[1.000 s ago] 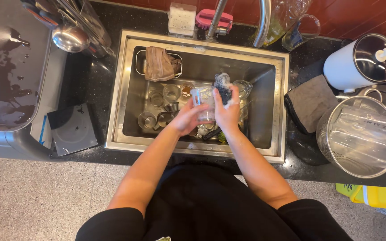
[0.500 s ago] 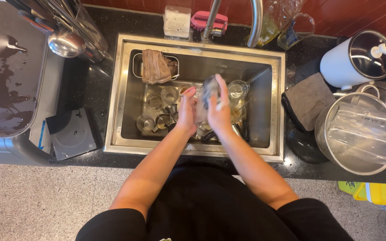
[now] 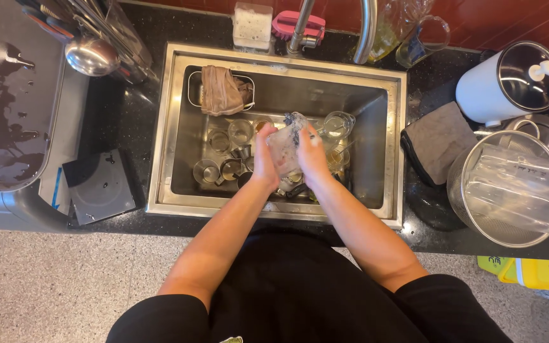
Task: Wash several drinking glasses and barware in a sink.
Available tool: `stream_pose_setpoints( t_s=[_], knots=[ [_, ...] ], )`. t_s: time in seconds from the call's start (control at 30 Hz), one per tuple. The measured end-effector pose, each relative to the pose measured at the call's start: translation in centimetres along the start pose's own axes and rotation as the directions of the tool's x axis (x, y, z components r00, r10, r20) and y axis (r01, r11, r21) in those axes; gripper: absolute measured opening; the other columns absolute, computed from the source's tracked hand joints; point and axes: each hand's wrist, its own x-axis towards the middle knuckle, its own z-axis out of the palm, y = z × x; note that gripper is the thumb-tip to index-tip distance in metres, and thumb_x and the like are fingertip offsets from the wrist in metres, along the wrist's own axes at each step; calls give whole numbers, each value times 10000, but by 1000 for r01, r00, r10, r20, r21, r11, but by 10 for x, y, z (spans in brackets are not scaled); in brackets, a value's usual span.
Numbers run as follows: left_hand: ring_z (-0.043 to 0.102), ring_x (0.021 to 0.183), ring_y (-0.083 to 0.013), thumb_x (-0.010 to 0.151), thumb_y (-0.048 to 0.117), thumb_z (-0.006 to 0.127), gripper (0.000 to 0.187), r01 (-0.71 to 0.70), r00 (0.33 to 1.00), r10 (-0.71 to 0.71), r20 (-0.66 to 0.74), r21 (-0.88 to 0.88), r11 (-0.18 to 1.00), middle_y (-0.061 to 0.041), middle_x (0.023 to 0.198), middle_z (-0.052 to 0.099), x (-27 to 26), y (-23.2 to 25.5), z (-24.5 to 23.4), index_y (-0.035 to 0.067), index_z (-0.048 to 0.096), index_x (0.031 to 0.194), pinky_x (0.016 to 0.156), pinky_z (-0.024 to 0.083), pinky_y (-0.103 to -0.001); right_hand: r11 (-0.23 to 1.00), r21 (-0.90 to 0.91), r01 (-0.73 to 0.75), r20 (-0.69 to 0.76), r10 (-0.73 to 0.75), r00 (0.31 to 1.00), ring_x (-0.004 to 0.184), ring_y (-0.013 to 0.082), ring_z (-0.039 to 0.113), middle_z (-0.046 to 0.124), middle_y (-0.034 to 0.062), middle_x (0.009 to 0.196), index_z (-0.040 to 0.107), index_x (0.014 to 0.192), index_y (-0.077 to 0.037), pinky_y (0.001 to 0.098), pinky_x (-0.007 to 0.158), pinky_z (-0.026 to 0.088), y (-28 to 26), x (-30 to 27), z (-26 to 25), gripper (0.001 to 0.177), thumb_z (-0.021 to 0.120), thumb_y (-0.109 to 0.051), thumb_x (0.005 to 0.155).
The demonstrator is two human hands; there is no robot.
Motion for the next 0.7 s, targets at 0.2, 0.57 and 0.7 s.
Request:
stream_pose_setpoints(
  t_s=[0.2, 0.57, 0.7],
  knots=[
    [682, 918, -232, 905, 492, 707, 496, -265, 959, 266, -95, 21, 964, -129, 1116, 633, 19, 15, 0, 157, 498, 1204, 791, 596, -406, 984, -50, 173, 94, -168, 981, 1371, 270, 522, 549, 169, 1480, 451, 1511, -79, 369, 1139, 392, 5, -38, 1, 501, 488, -185, 1023],
    [669, 1045, -210, 852, 461, 741, 553, -337, 933, 321, 160, 81, 938, -52, 1137, 635, 35, 15, -14, 189, 506, 1272, 880, 586, -436, 780, 521, -347, 249, 250, 936, 1168, 261, 656, 677, 114, 1259, 571, 1331, -68, 451, 1004, 534, 43, 22, 6, 424, 411, -369, 1077],
    [625, 1043, -228, 995, 473, 713, 511, -431, 897, 423, 132, 41, 901, -109, 1203, 619, 62, 19, -42, 93, 585, 1312, 868, 557, -411, 783, 493, -379, 238, 298, 924, 1216, 238, 626, 650, 76, 1295, 545, 1348, -136, 441, 1033, 530, 49, -5, 11, 384, 402, -336, 1053]
  ],
)
